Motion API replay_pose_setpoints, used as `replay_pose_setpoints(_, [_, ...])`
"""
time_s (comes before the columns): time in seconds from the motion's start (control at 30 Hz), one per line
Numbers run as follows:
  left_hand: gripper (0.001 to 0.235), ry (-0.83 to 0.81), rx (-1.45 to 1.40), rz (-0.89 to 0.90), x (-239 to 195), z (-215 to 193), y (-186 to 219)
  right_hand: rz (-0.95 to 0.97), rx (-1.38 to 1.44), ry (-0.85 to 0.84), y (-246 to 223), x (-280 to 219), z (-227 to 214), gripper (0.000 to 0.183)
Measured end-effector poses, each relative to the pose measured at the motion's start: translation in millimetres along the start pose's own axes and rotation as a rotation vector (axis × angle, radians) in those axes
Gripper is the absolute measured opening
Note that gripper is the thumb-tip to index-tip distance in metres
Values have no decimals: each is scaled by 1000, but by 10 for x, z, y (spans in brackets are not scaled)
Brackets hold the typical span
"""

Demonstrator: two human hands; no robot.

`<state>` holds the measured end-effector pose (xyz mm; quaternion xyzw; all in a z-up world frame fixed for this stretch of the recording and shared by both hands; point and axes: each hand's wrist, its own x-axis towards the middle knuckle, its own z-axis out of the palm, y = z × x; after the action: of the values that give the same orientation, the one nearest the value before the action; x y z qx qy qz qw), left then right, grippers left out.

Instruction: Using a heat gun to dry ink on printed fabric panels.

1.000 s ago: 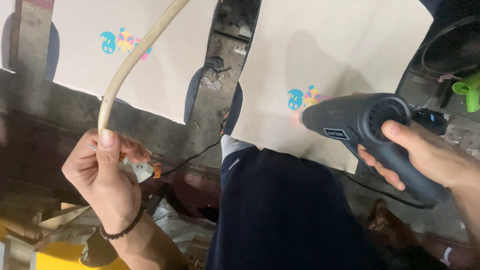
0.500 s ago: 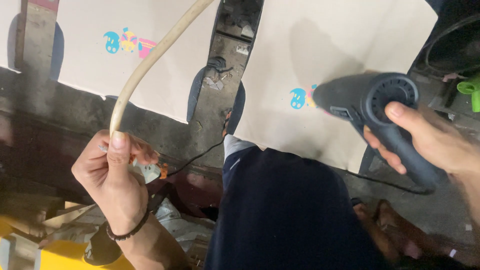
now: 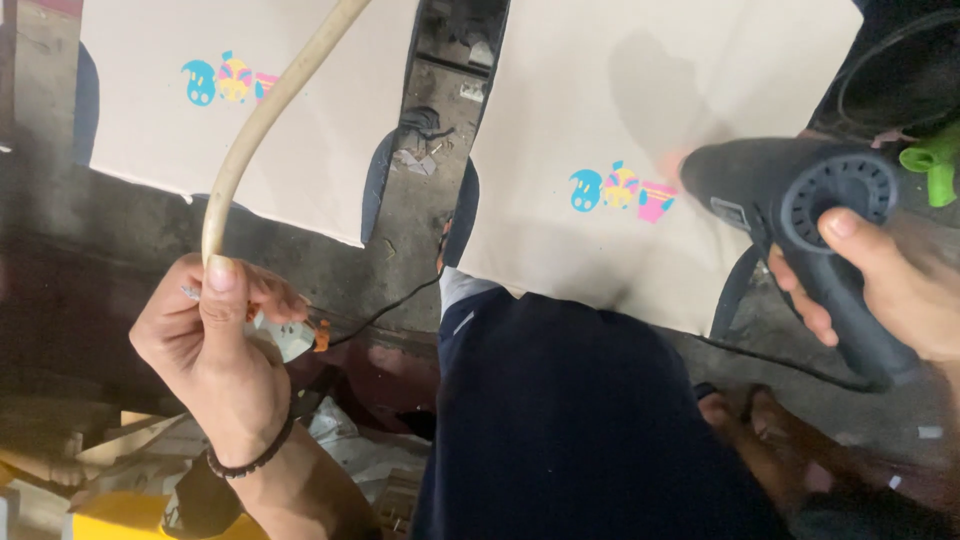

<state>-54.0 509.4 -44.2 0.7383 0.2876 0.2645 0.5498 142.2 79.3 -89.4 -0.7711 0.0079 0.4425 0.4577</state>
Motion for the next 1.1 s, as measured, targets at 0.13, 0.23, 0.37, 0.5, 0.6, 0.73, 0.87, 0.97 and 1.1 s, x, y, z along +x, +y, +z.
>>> replay_pose_setpoints(0.13, [46,-27,-8,2,16,30,-11,14,263,-114,172,-70,16,78])
replay_pose_setpoints(0.23, [46,-34,-9,11,28,28,-26,5,200,-57,220,5,-60,75])
replay_pose_setpoints(0.37, [46,-17,-28,-9,32,7,-70,7,231,-125,-168,-204,166,87])
replay_pose_setpoints(0.5, [48,-36,-3,7,34,22,-47,63,146,-63,317,-76,-123,90])
replay_pose_setpoints(0.6, [47,-39,-12,2,46,14,-52,69,137,-69,263,-145,-96,88])
replay_pose_setpoints(0.73, [48,-40,-3,8,57,14,-60,21,222,-49,477,-103,-190,73])
replay_pose_setpoints(0.87, [48,-33,23,8,33,7,-54,57,185,-204,764,-153,-309,80])
replay_pose_setpoints(0.97, [47,-29,14,-4,3,-19,-68,113,303,-283,-4,-280,143,96])
replay_pose_setpoints(1.1, [47,-22,6,10,-12,-20,-72,-63,103,-66,152,-66,-2,86])
